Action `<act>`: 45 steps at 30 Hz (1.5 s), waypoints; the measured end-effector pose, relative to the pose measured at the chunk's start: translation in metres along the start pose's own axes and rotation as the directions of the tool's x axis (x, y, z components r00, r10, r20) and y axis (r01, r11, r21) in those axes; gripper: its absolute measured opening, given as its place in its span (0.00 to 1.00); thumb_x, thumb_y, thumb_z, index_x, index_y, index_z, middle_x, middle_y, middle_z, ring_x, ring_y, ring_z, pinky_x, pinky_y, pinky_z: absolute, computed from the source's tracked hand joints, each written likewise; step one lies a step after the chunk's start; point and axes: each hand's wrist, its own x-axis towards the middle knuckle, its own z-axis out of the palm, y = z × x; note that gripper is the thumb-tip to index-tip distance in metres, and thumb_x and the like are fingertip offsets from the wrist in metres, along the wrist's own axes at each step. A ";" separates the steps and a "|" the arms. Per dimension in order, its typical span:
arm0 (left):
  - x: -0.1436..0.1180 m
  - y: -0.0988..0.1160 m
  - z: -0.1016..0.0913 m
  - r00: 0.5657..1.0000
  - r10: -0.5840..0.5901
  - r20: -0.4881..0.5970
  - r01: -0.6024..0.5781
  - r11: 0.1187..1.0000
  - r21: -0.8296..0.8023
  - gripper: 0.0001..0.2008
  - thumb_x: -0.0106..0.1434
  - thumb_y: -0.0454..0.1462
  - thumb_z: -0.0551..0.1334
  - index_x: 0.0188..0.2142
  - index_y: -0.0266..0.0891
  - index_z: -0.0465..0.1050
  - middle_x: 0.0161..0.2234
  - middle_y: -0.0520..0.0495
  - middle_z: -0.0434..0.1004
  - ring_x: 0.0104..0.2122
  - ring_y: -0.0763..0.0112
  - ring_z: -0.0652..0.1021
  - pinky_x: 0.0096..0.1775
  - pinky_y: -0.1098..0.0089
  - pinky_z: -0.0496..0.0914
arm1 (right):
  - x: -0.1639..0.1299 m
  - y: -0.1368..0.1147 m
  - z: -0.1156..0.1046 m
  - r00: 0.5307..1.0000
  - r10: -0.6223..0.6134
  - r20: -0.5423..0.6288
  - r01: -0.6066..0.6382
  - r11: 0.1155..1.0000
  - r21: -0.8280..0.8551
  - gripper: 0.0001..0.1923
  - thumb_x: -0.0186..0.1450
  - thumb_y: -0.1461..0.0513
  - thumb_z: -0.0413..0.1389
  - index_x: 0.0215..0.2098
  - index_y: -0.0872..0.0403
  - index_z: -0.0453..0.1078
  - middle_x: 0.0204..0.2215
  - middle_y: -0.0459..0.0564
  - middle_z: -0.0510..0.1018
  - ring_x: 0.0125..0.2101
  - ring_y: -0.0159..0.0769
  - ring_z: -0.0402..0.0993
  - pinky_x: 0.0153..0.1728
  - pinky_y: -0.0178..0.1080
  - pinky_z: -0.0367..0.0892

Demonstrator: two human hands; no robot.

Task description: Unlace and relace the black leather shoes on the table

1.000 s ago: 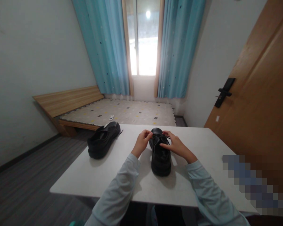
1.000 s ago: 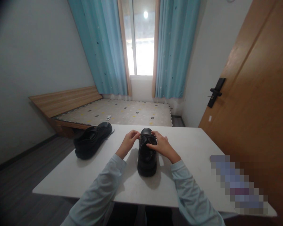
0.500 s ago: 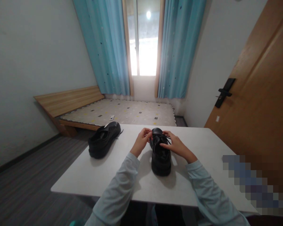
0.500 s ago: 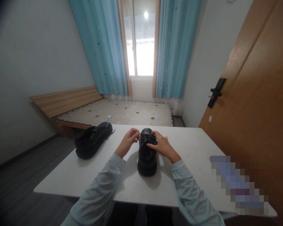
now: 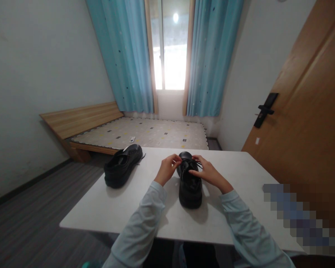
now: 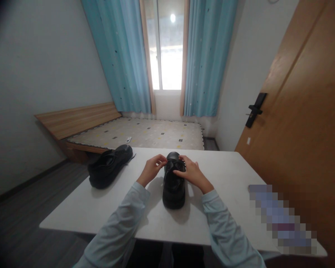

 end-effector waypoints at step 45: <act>0.002 0.000 -0.008 0.940 -0.247 -0.237 0.069 0.815 -0.576 0.15 0.56 0.40 0.62 0.40 0.38 0.61 0.32 0.53 0.65 0.25 0.80 0.73 0.32 0.67 0.75 | -0.003 0.007 0.002 1.000 -0.022 -0.010 0.022 1.000 -0.012 0.29 0.54 0.53 0.61 0.51 0.50 0.62 0.47 0.54 0.74 0.48 0.47 0.71 0.49 0.53 0.63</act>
